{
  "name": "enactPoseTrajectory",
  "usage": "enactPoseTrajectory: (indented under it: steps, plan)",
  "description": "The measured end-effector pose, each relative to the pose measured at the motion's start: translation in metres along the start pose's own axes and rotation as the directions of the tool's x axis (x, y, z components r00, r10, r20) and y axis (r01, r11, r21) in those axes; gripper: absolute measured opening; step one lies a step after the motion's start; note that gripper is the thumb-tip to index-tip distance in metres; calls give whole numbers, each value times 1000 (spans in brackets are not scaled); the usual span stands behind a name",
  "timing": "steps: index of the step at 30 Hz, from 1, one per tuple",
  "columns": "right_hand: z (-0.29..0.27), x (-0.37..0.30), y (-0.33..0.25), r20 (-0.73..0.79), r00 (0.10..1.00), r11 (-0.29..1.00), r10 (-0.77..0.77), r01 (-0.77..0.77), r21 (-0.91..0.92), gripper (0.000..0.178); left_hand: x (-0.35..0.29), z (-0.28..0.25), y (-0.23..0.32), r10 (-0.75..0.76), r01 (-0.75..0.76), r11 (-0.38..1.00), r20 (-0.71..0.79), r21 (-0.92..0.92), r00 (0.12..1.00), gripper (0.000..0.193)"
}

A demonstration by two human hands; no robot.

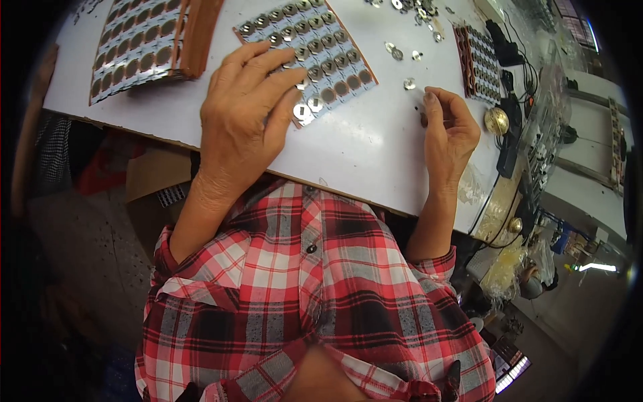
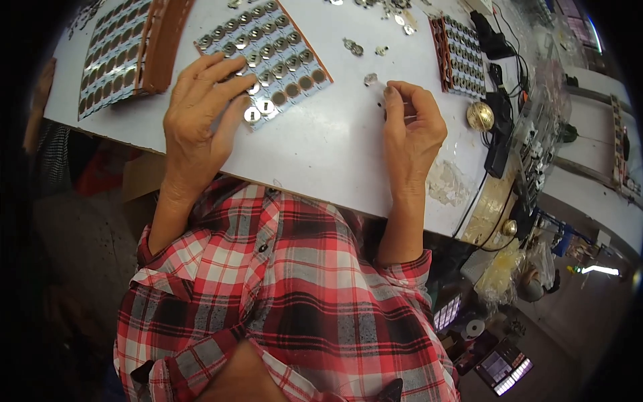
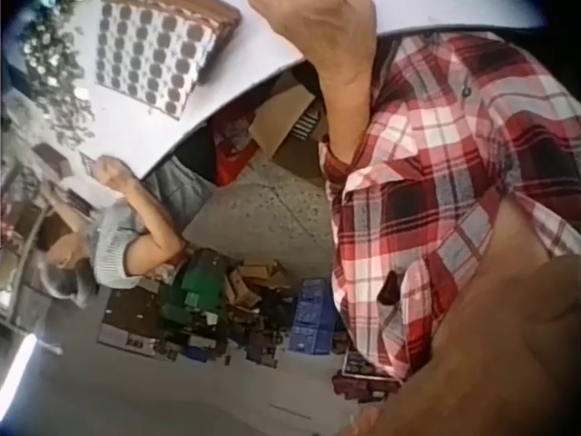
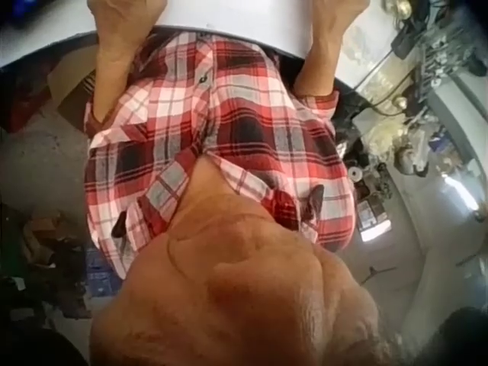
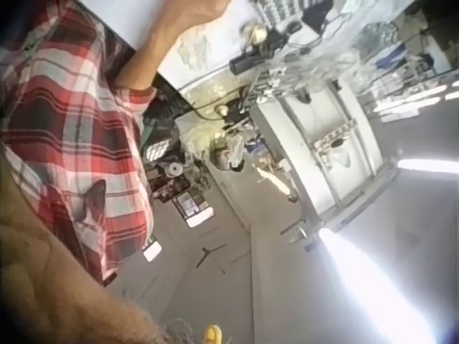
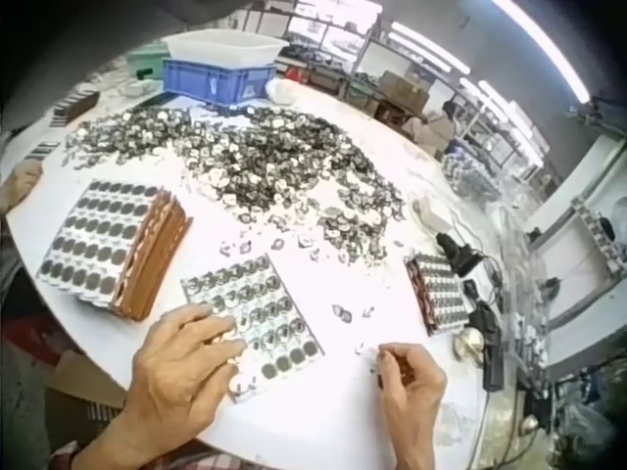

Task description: Assembling small metal components onto a grid card at a factory workbench.

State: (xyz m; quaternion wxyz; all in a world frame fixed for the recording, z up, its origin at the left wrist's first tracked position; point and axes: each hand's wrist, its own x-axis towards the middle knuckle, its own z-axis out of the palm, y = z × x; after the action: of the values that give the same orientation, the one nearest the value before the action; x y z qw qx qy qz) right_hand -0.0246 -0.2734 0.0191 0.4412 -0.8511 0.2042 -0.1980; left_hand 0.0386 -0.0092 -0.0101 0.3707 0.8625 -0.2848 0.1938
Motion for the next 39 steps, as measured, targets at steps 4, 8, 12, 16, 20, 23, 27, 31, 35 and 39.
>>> enactPoseTrajectory:
  steps: [4,8,12,16,20,23,27,31,35,39]
  plan:
    - [11,5,-13,35,929,896,-367,364,-256,16,-6,-17,6,83,-82,996,-91,14,992,25]
    - [3,9,19,124,937,894,-326,349,-281,15,-13,3,8,104,-105,994,-109,-5,989,22]
    - [3,5,2,166,975,966,-147,178,-188,10,-16,6,13,-39,27,987,-76,-160,996,18]
    - [23,1,-14,207,969,984,-134,156,-92,8,-15,-6,10,-75,63,981,-58,-186,995,22]
    - [39,-10,-30,264,961,986,-84,41,163,6,-10,-15,6,-60,53,981,-31,-186,998,32]
    - [40,-12,-23,378,905,973,-196,131,192,7,-7,-24,12,-25,25,981,2,-193,1000,46]
    - [25,-21,-15,372,915,980,-156,97,171,9,-14,-6,20,21,-1,975,88,-222,996,56]
    - [31,-12,-17,308,932,981,-193,187,48,8,-13,8,7,50,-53,977,-17,-206,999,63]
    - [46,-12,-47,362,919,977,-156,90,192,11,-10,-20,13,60,-60,997,-1,-42,998,57]
    - [53,-16,-46,379,922,957,-83,-32,287,13,-3,-20,7,-4,9,999,108,-52,994,52]
